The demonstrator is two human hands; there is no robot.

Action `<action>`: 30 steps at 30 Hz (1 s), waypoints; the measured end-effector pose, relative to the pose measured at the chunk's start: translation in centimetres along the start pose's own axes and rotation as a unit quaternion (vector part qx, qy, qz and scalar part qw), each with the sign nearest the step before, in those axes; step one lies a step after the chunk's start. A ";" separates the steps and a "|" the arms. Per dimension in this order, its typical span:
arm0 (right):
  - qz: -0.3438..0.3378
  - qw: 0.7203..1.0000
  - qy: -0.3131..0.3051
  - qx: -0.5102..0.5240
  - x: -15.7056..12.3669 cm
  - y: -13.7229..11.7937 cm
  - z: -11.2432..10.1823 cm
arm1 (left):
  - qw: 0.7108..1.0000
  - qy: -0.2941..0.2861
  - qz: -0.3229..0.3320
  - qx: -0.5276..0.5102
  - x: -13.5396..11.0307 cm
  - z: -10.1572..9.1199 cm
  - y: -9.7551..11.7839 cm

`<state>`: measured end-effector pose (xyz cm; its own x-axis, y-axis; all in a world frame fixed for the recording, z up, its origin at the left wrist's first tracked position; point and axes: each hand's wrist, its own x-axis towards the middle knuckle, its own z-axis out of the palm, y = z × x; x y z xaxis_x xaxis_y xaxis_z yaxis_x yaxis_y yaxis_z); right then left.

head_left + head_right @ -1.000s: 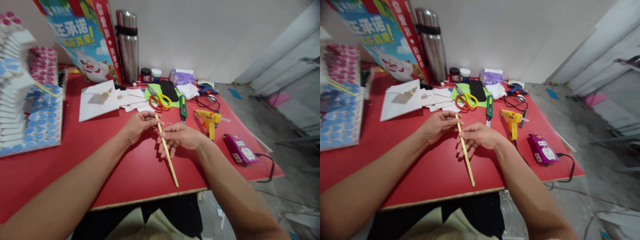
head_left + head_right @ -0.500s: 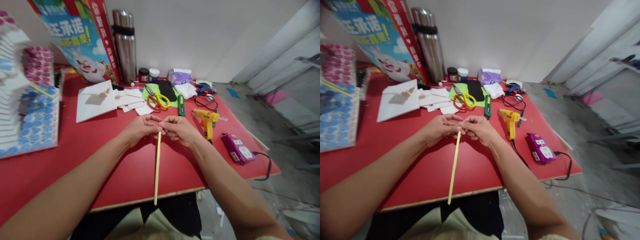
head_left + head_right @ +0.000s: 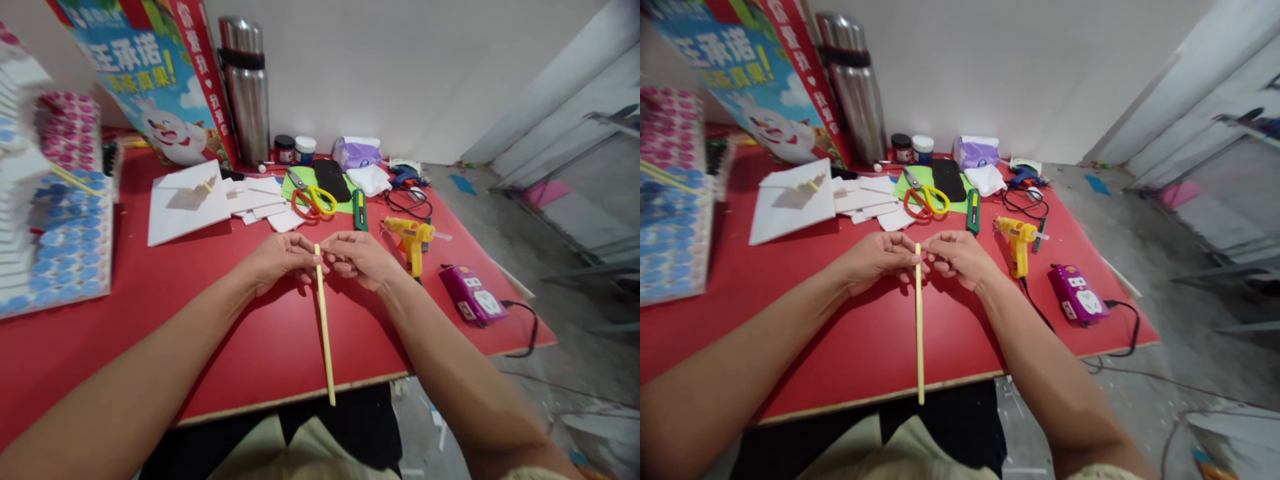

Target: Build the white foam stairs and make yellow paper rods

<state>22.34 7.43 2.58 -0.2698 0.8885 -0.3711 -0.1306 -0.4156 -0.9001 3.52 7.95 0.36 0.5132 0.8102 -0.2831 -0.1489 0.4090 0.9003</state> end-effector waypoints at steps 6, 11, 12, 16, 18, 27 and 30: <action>-0.003 1.000 0.000 -0.009 -0.2 -0.1 0.3 | 1.000 -0.005 0.007 0.011 -0.2 0.1 0.1; -0.008 1.000 0.007 -0.001 -0.2 0.0 0.2 | 1.000 -0.002 0.000 0.002 -0.3 0.2 0.2; -0.008 1.000 0.008 0.001 -0.2 0.0 0.2 | 1.000 -0.002 -0.001 -0.003 -0.3 0.3 0.2; -0.001 1.000 0.011 0.007 -0.2 -0.2 0.3 | 1.000 -0.002 -0.004 -0.026 -0.3 0.3 0.3; 0.001 1.000 0.013 0.008 -0.2 -0.2 0.3 | 1.000 0.004 -0.007 -0.027 -0.2 0.3 0.3; -0.002 1.000 0.017 -0.005 -0.2 0.0 0.4 | 1.000 0.001 -0.025 0.007 -0.6 0.7 0.7; -0.004 0.999 0.028 -0.019 0.2 0.3 0.4 | 0.999 0.002 -0.045 0.017 -0.6 0.9 0.7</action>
<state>21.90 7.39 2.36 -0.2141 0.9020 -0.3750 -0.0969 -0.4016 -0.9107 3.84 7.34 1.49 0.5191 0.7732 -0.3642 -0.0733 0.4649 0.8823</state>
